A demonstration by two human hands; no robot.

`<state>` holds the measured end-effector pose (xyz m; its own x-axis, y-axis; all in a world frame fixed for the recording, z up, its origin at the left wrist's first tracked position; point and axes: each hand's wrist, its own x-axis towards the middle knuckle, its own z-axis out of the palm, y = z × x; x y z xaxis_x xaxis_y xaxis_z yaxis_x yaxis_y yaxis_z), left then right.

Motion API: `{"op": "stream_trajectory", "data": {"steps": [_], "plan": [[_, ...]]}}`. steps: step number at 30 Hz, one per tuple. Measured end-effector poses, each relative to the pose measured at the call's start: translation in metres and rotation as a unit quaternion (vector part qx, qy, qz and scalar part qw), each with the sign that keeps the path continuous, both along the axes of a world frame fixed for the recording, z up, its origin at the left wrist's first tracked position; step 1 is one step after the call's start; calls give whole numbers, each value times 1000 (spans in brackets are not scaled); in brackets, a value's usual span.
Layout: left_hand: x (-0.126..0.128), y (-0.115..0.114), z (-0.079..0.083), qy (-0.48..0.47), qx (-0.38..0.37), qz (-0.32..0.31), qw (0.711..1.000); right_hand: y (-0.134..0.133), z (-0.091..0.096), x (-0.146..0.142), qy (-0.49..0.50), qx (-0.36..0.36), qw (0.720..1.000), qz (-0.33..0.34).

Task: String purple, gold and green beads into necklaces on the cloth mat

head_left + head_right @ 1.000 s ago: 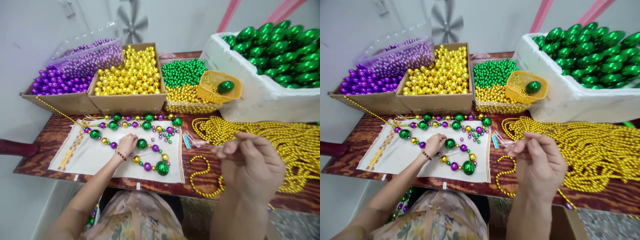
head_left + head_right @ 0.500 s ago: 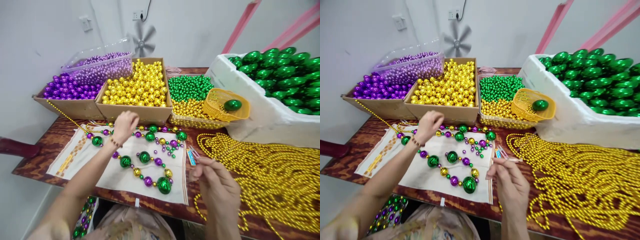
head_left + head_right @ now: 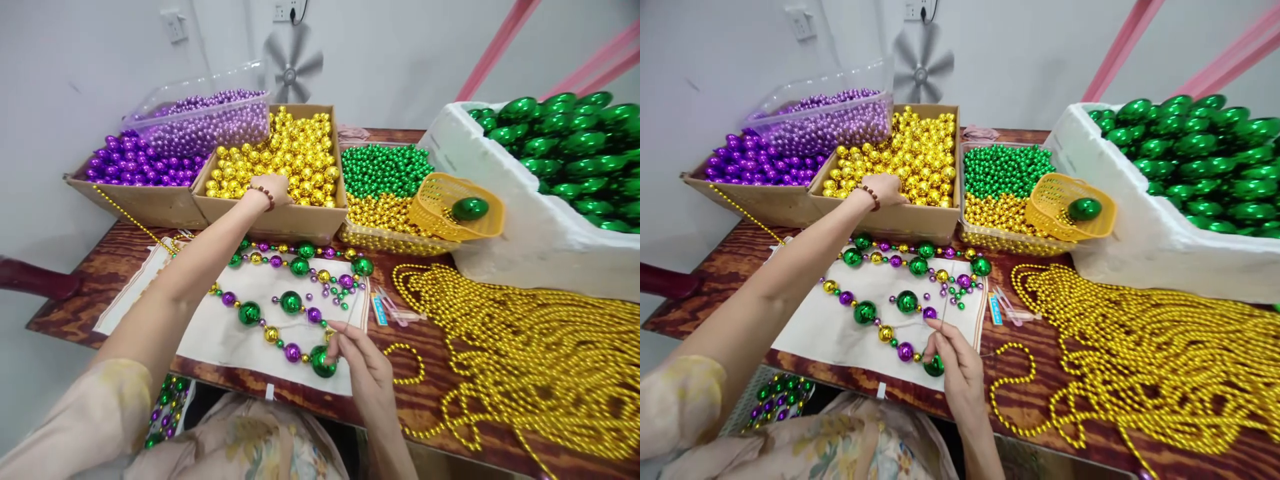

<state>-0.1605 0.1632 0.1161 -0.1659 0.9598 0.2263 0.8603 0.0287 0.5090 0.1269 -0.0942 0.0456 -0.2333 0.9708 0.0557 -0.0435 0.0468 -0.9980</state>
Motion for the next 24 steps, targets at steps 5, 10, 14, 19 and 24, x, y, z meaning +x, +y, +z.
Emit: {"op": "stream_trajectory", "data": {"steps": [5, 10, 14, 19, 24], "plan": [[9, -56, 12, -172, 93, -52, 979, 0, -10, -4, -39, 17, 998, 35], [35, -153, -6, -610, -21, -119, 784, 0, -21, -11, -41, 1, 999, 19], [49, -193, -28, -739, -58, -81, 666, -2, -22, -20, -44, 17, 999, 5], [50, -202, -46, -781, -76, -46, 618, -10, -28, -28, -57, 14, 998, -2], [49, -206, -58, -792, -90, -23, 603, -16, -35, -30, -56, 4, 998, -10]]}}
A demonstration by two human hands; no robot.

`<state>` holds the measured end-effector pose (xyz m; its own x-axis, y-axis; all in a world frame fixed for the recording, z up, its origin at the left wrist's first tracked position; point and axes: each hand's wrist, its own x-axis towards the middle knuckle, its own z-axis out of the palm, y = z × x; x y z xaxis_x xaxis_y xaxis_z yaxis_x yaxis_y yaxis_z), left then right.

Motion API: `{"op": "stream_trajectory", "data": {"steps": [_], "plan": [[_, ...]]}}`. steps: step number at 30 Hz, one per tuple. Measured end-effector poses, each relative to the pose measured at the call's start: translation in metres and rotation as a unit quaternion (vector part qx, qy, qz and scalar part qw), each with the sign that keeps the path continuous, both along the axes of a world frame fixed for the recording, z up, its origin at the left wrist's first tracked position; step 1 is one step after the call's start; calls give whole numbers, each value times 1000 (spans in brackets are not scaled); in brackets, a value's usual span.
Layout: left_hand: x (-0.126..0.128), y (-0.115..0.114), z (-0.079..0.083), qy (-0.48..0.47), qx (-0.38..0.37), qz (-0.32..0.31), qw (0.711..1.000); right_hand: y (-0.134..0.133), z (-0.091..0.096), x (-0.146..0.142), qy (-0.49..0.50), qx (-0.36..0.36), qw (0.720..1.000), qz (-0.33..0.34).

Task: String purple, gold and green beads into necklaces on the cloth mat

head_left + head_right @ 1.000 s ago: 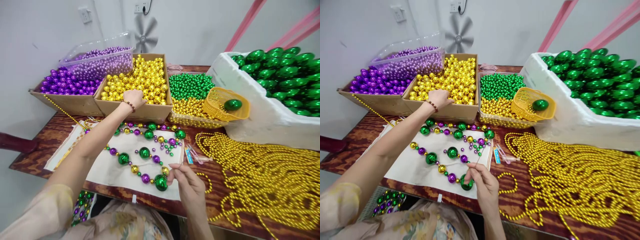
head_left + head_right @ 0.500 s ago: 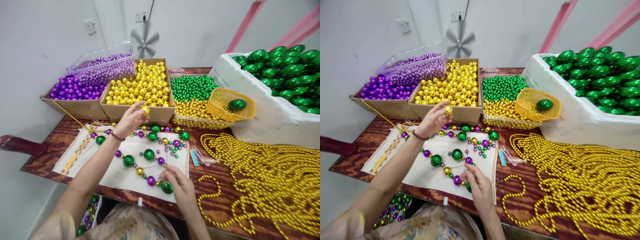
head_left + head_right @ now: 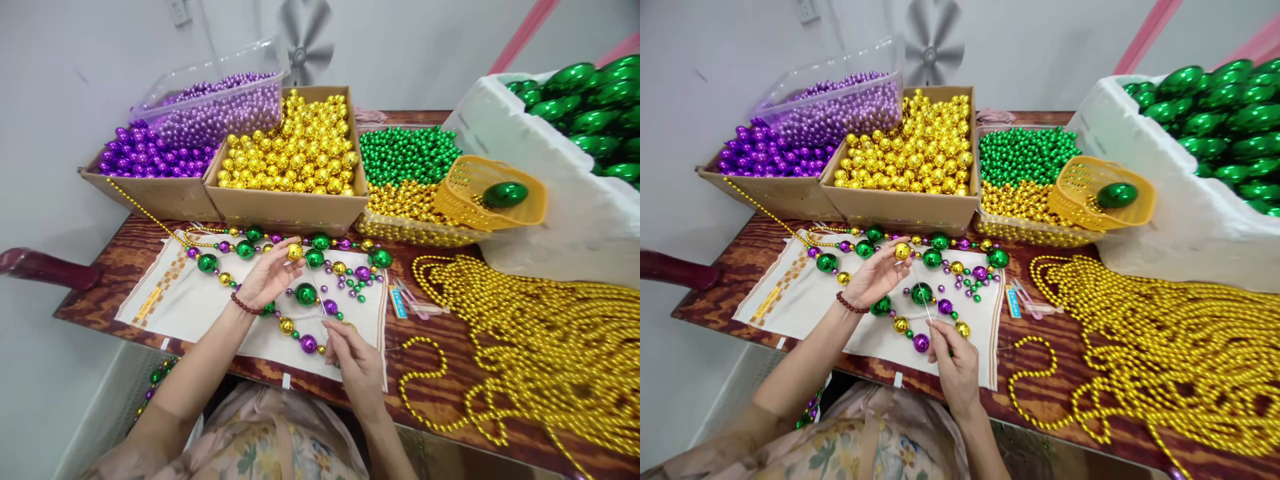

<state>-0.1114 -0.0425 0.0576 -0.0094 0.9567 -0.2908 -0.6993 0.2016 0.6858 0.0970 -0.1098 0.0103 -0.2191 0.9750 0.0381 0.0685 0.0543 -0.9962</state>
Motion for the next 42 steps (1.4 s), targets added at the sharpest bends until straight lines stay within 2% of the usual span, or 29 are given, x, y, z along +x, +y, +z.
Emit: {"op": "stream_trajectory", "data": {"steps": [4, 8, 14, 19, 24, 34, 42], "plan": [[2, -2, -8, -2, -18, 19, 1000, -2, -2, 0, 3, -4, 1000, -1], [6, -2, -11, -8, -7, 56, 998, -4, -5, -2, 11, 0, 1000, 10], [12, -1, -9, -39, 3, 77, 996, -7, -9, -3, -24, 19, 999, 28], [18, -1, -3, -116, -32, 111, 987, -8, -14, -1, -47, 33, 998, 28], [21, -3, -2, -138, -50, 116, 982, -9, -18, -1, -41, 24, 999, 24], [30, -12, -8, -56, 14, 107, 993, -9, -21, -8, -41, 11, 999, 17], [42, -24, -13, 28, 47, 144, 988, -6, -20, -18, -38, 1, 999, -3]]}}
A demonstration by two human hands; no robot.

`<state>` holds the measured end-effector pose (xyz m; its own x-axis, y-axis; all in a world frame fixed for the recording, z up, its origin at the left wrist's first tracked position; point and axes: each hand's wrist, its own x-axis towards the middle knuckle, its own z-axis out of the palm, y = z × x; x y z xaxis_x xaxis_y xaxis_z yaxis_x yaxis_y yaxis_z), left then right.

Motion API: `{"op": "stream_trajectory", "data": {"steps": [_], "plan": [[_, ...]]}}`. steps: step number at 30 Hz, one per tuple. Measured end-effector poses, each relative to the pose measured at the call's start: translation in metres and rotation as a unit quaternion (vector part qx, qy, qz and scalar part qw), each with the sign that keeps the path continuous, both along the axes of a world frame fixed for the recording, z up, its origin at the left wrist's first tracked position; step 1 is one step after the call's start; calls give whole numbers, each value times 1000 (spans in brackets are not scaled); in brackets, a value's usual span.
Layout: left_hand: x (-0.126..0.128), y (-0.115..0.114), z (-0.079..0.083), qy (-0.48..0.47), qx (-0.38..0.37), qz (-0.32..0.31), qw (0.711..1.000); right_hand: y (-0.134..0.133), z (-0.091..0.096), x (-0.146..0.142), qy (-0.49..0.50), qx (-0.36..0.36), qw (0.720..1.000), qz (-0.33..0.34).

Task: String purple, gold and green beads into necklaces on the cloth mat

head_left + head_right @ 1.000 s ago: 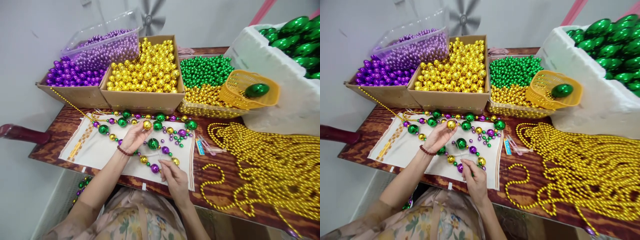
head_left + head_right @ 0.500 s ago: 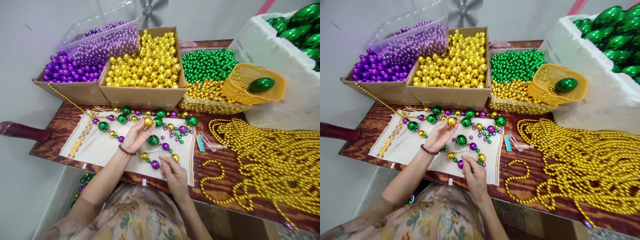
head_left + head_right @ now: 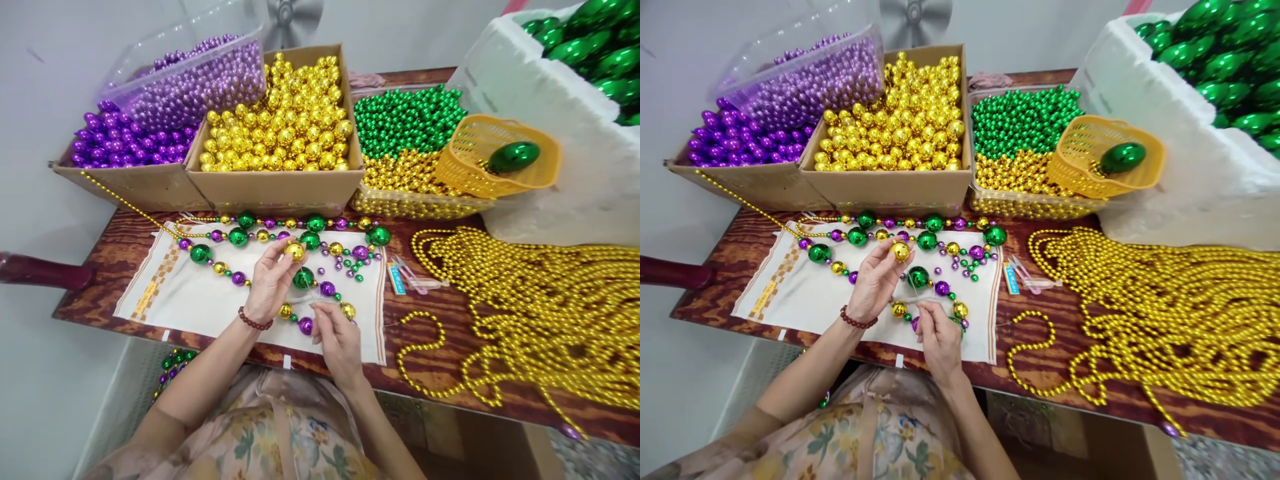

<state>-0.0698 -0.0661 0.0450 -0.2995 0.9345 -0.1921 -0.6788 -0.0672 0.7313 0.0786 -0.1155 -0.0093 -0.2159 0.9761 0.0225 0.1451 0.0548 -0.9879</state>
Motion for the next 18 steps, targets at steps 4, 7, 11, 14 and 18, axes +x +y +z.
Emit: {"op": "stream_trajectory", "data": {"steps": [4, 7, 11, 14, 18], "plan": [[1, 0, -1, 6, -5, -9, 1000, 1, 1, -1, 2, -14, 1000, -4], [9, -8, -7, 29, -21, -54, 998, 4, 3, -4, 15, -36, 999, -16], [11, -13, -20, 131, -38, -153, 979, 10, 5, -2, 59, -49, 996, -38], [4, 6, -28, 311, -29, -146, 939, 7, 1, 5, 86, -53, 994, -31], [4, 48, -32, 687, 29, -222, 692, -3, -7, 17, 100, -46, 994, -11]]}}
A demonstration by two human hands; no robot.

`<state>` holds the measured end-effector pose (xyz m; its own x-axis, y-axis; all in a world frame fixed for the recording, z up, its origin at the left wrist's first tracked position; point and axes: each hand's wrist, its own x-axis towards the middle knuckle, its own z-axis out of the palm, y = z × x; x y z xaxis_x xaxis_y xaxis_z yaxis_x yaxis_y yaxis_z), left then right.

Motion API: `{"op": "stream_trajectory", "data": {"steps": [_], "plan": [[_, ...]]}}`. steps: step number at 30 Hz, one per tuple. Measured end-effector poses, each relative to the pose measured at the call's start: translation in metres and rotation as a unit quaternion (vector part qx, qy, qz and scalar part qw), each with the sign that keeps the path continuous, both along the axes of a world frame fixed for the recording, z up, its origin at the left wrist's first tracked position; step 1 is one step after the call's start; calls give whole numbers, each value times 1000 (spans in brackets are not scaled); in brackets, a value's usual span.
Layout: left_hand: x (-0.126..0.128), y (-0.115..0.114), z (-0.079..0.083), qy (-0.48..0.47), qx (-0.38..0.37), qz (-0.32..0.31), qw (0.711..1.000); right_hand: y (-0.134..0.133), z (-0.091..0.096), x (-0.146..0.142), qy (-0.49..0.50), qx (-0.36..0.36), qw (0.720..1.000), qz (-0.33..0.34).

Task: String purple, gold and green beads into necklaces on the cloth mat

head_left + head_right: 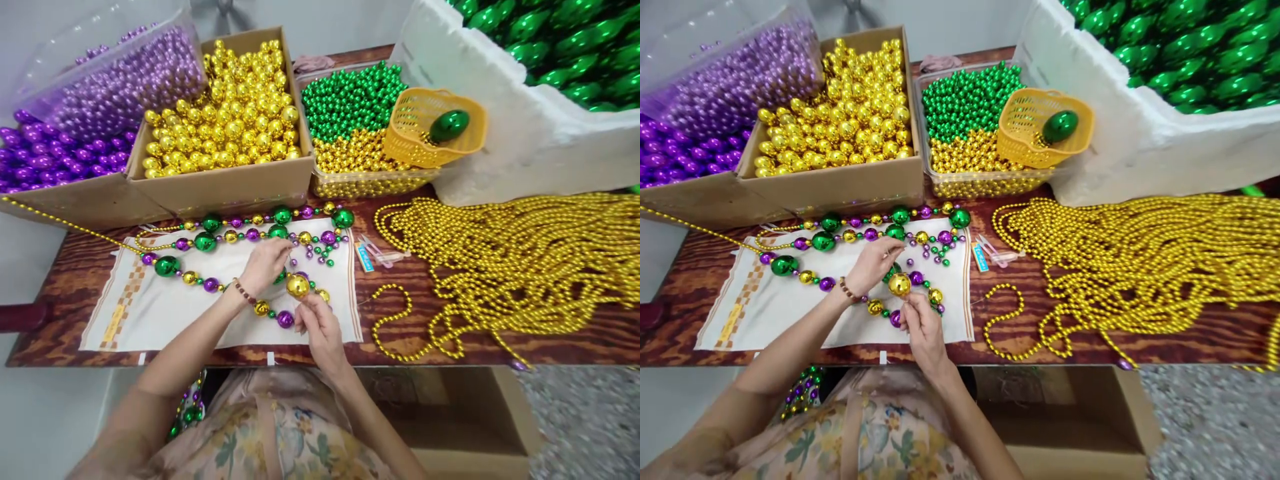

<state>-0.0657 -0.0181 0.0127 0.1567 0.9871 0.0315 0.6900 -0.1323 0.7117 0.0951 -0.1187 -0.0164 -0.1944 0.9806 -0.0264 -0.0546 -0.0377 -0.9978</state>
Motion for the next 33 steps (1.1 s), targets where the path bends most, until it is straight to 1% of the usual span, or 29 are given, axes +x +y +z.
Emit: {"op": "stream_trajectory", "data": {"steps": [1, 3, 5, 6, 8, 12, 16, 18, 20, 22, 23, 24, 25, 26, 27, 28, 29, 30, 31, 32, 33], "plan": [[3, 8, -1, 100, -3, -45, 994, -2, -1, 3, 1, 4, 1000, 5], [11, 18, -2, 247, -25, -114, 962, -6, -3, 7, 0, 15, 1000, 15], [20, 23, -4, 327, -43, -155, 931, -8, -4, 12, -11, 24, 999, 19], [24, 24, -6, 345, -44, -164, 923, -9, -5, 14, -16, 24, 999, 18], [33, 26, -8, 353, -32, -168, 920, -11, -7, 17, -20, 19, 1000, 11], [53, 37, -13, 336, -3, -166, 927, -14, -12, 20, -13, 20, 1000, -5], [71, 49, -19, 334, -21, -191, 923, -14, -10, 21, -10, 27, 999, -14], [75, 52, -22, 319, -28, -189, 928, -13, -8, 21, -9, 22, 1000, -18], [74, 53, -23, 289, -30, -168, 942, -13, -8, 22, -9, 14, 1000, -22], [68, 51, -21, 218, -27, -128, 967, -14, -8, 23, -4, 2, 999, -32], [62, 49, -18, 153, -27, -102, 983, -14, -9, 23, -2, -3, 999, -40], [55, 47, -15, 63, -34, -72, 995, -13, -10, 23, -1, -8, 999, -49], [47, 43, -11, -51, -51, -41, 997, -13, -10, 23, 0, -11, 998, -58], [39, 38, -6, -179, -76, -8, 981, -12, -11, 22, -1, -12, 998, -66], [30, 33, -1, -305, -105, 25, 946, -11, -12, 22, -1, -12, 997, -71], [21, 26, 4, -415, -135, 55, 898, -10, -12, 21, 0, -11, 997, -76], [13, 19, 8, -501, -161, 79, 847, -8, -12, 20, 0, -11, 997, -79], [6, 12, 13, -562, -178, 98, 802, -7, -12, 18, 1, -10, 997, -80], [0, 5, 17, -602, -188, 113, 768, -6, -12, 17, 0, -9, 997, -81], [-5, -1, 20, -630, -194, 125, 742, -4, -12, 15, -3, -6, 997, -81], [-9, -6, 22, -649, -197, 135, 722, -4, -11, 14, -6, -3, 997, -79]]}}
